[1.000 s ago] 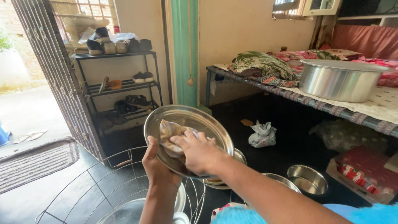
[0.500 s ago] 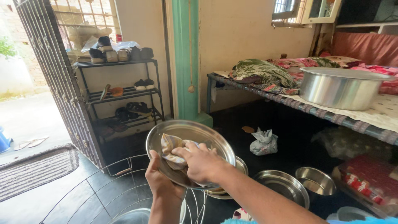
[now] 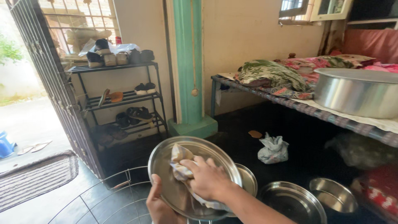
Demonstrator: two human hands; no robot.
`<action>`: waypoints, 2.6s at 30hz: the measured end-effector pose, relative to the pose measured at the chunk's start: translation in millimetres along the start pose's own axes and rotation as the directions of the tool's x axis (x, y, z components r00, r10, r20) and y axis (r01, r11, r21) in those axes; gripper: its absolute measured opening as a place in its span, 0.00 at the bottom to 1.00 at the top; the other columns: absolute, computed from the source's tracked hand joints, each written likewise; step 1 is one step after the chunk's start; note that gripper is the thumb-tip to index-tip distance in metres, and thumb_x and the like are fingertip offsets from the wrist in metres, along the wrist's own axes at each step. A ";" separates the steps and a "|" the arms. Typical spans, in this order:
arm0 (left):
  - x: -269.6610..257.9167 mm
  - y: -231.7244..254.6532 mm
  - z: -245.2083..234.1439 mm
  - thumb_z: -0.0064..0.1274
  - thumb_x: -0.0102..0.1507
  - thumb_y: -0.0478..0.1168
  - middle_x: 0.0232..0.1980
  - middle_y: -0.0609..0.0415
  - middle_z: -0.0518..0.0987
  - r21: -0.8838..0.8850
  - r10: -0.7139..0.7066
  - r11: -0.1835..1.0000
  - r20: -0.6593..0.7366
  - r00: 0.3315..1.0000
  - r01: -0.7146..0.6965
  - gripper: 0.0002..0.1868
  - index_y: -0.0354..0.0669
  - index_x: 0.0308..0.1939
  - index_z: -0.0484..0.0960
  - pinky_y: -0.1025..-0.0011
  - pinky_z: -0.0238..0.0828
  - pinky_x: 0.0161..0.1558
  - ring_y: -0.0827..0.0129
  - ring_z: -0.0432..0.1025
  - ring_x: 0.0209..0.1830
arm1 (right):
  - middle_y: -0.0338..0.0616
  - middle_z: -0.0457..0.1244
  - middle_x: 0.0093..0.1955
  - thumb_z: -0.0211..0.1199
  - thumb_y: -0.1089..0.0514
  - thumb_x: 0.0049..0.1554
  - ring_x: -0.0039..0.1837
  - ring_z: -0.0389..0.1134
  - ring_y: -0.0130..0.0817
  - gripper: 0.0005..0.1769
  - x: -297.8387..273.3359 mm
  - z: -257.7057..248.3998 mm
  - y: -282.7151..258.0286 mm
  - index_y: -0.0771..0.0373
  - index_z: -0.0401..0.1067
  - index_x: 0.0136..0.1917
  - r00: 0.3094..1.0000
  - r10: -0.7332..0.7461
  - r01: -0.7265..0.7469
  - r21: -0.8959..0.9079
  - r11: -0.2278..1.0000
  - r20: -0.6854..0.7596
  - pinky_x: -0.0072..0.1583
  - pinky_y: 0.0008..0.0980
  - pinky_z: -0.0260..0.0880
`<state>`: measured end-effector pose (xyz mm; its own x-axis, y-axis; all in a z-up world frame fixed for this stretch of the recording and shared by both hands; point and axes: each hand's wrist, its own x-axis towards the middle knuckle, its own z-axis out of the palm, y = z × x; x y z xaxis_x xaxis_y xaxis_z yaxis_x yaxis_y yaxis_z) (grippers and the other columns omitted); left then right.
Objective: The person cleans stainless steel plates one by one using a cloth, wiping the front and back surfaces before placing them in a wire rack.
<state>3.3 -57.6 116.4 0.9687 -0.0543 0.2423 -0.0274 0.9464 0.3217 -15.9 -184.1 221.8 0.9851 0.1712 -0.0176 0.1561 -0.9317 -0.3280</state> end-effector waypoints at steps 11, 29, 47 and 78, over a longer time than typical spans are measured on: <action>38.7 -48.5 -25.4 0.37 0.70 0.56 0.73 0.41 0.67 -0.133 -0.303 0.900 0.492 0.816 0.414 0.34 0.43 0.76 0.58 0.50 0.61 0.70 0.50 0.65 0.70 | 0.36 0.35 0.86 0.56 0.43 0.58 0.78 0.51 0.46 0.39 37.8 -22.7 71.2 0.25 0.46 0.79 0.990 -0.083 0.117 -0.334 0.935 0.115 0.73 0.48 0.57; 22.1 -77.1 -49.5 0.39 0.61 0.65 0.56 0.37 0.81 -0.123 -0.385 0.920 -0.084 0.919 0.373 0.41 0.36 0.64 0.74 0.48 0.74 0.53 0.47 0.77 0.53 | 0.49 0.48 0.81 0.59 0.40 0.63 0.73 0.53 0.47 0.31 -8.2 59.5 128.4 0.41 0.59 0.77 0.914 -0.396 0.406 -0.241 0.882 0.089 0.65 0.56 0.54; 12.7 -89.2 -68.5 0.35 0.63 0.61 0.60 0.36 0.78 -0.212 -0.365 0.913 -0.045 0.930 0.348 0.38 0.38 0.68 0.72 0.47 0.70 0.59 0.45 0.75 0.57 | 0.59 0.48 0.80 0.57 0.48 0.62 0.65 0.61 0.49 0.35 -6.4 70.5 166.6 0.46 0.51 0.79 0.941 -0.326 0.335 -0.344 0.877 0.088 0.64 0.52 0.61; 0.6 -121.8 -28.1 0.35 0.66 0.56 0.66 0.45 0.75 -0.100 -0.257 0.960 0.039 0.966 0.260 0.33 0.46 0.72 0.67 0.54 0.71 0.64 0.55 0.74 0.64 | 0.39 0.53 0.76 0.56 0.46 0.62 0.60 0.63 0.34 0.28 19.6 41.3 140.4 0.31 0.55 0.73 0.979 -0.202 0.190 -0.367 0.911 0.007 0.59 0.38 0.65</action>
<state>14.2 -163.9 51.6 0.9327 -0.3084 0.1870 0.2502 0.9267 0.2803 22.4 -298.3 136.4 0.9329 0.3578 0.0419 0.3560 -0.9334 0.0442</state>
